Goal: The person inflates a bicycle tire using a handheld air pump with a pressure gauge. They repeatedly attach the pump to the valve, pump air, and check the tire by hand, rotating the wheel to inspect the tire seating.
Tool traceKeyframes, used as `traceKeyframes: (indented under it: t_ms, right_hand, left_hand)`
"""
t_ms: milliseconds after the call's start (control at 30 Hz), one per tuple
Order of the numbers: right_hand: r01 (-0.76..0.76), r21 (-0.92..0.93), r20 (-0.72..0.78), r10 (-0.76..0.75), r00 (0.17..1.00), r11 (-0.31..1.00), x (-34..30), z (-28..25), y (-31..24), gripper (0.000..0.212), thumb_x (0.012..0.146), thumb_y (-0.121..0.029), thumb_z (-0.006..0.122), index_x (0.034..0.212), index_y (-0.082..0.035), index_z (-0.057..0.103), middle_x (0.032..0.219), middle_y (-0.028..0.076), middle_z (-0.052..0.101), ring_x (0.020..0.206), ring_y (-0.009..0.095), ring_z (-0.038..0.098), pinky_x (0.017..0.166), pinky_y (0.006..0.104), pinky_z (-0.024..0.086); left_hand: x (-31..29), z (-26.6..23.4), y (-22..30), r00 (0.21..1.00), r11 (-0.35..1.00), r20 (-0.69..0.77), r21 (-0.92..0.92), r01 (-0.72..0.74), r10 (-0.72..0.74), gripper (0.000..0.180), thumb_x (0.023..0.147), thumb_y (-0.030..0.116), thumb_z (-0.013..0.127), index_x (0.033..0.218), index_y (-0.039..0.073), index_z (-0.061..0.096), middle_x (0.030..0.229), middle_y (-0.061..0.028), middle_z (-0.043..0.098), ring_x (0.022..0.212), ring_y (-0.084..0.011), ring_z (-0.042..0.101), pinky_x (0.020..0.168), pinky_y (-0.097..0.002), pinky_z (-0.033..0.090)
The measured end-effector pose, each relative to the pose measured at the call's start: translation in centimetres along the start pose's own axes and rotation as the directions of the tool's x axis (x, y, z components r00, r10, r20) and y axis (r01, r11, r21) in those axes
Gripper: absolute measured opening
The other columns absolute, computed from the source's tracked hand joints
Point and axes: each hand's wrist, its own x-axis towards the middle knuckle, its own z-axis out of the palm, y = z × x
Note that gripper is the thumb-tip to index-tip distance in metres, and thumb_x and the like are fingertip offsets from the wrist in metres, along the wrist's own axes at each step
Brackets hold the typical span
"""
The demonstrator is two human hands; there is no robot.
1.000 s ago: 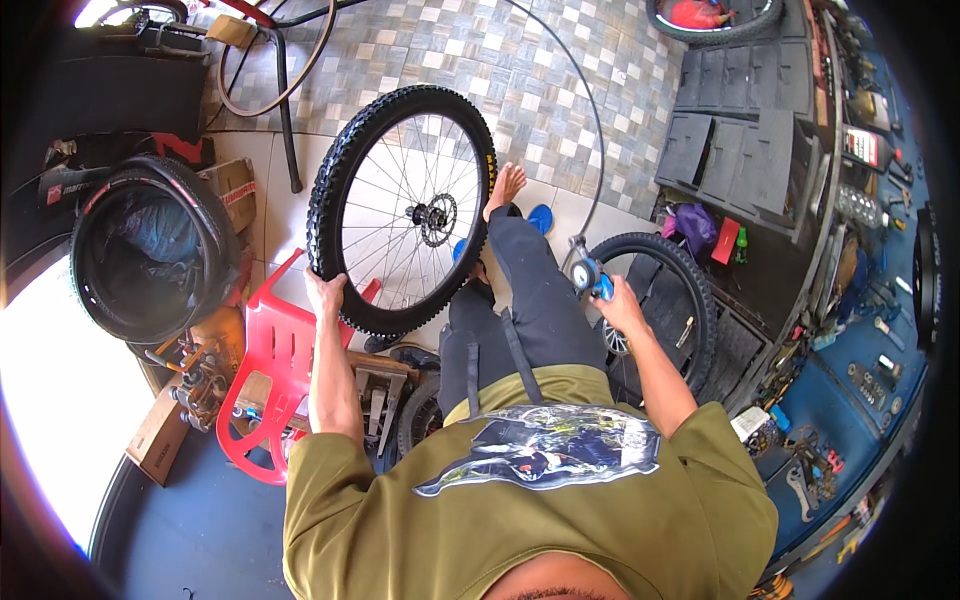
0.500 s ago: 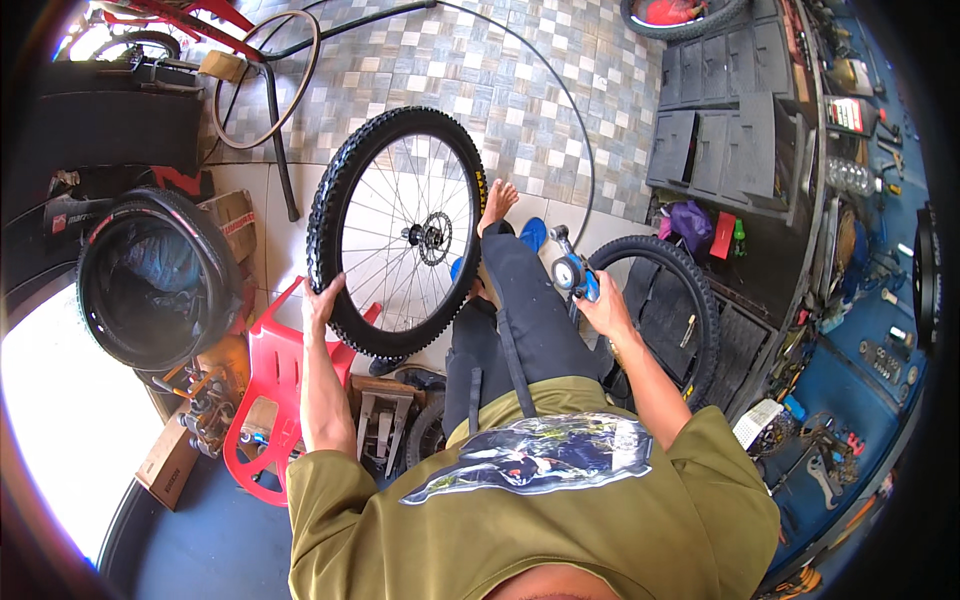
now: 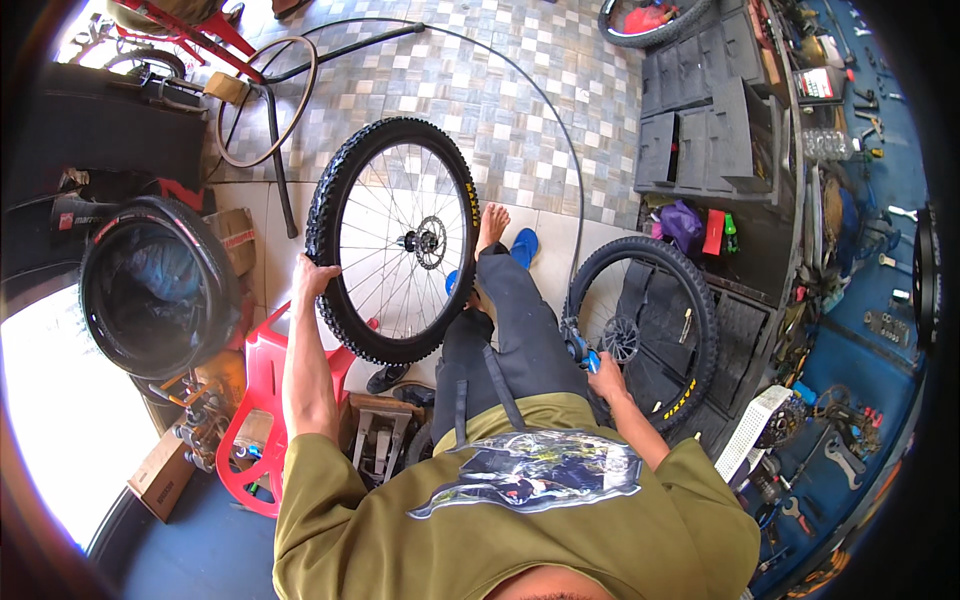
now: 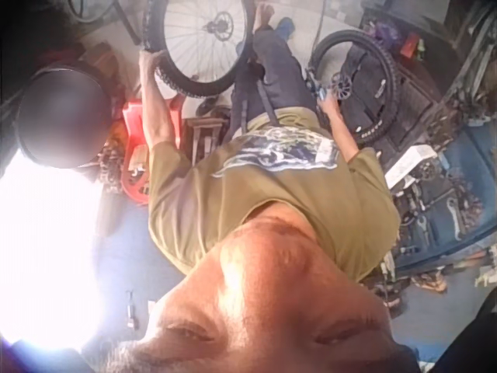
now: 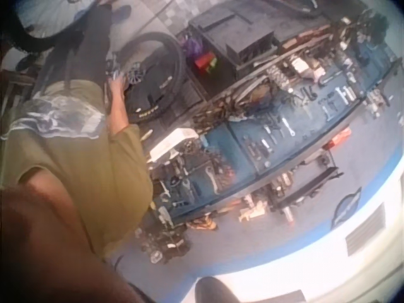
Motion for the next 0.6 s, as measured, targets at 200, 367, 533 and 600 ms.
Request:
traceKeyframes:
  t_ms: [200,367,533,600]
  right_hand:
    - [0.065,0.110,-0.010,-0.064,0.998,0.992,0.5,0.9,-0.6,0.065,0.080,-0.024,0.079,0.134,-0.003,0.051,0.128,0.029,0.060,0.119,0.047,0.060,0.100,0.0511,0.050]
    - [0.059,0.119,-0.008,-0.059,0.998,0.991,1.3,-0.6,-3.4,0.064,0.080,-0.023,0.078,0.134,-0.002,0.051,0.127,0.029,0.061,0.118,0.047,0.060,0.099,0.0516,0.050]
    - [0.048,0.104,-0.009,-0.047,0.999,0.993,2.8,-2.4,-5.1,0.066,0.080,-0.026,0.077,0.135,-0.002,0.051,0.127,0.030,0.061,0.118,0.047,0.061,0.100,0.0515,0.050]
    - [0.062,0.091,-0.039,-0.058,0.998,0.994,3.5,-3.3,-5.4,0.066,0.080,-0.028,0.076,0.135,-0.001,0.051,0.127,0.030,0.062,0.117,0.048,0.061,0.101,0.0517,0.049]
  left_hand:
    - [1.3,1.0,-1.9,0.999,0.998,-0.017,-0.059,-0.035,0.034,0.098,0.067,0.015,0.090,0.147,-0.004,0.037,0.126,-0.0284,0.066,0.112,-0.0367,0.069,0.099,-0.0406,0.056]
    - [2.4,1.6,-4.7,0.998,0.982,-0.001,-0.175,0.065,-0.066,0.100,0.067,0.009,0.088,0.151,0.003,0.034,0.126,-0.0260,0.066,0.110,-0.0367,0.069,0.097,-0.0417,0.057]
    - [4.5,2.7,-5.0,0.981,0.981,-0.080,0.064,0.184,-0.179,0.103,0.070,0.038,0.090,0.142,-0.011,0.034,0.132,-0.0367,0.058,0.120,-0.0451,0.063,0.104,-0.0483,0.053]
    - [5.0,3.1,-4.6,0.978,0.981,-0.103,0.057,0.188,-0.181,0.104,0.069,0.038,0.090,0.142,-0.010,0.034,0.134,-0.0381,0.056,0.122,-0.0475,0.061,0.106,-0.0485,0.052]
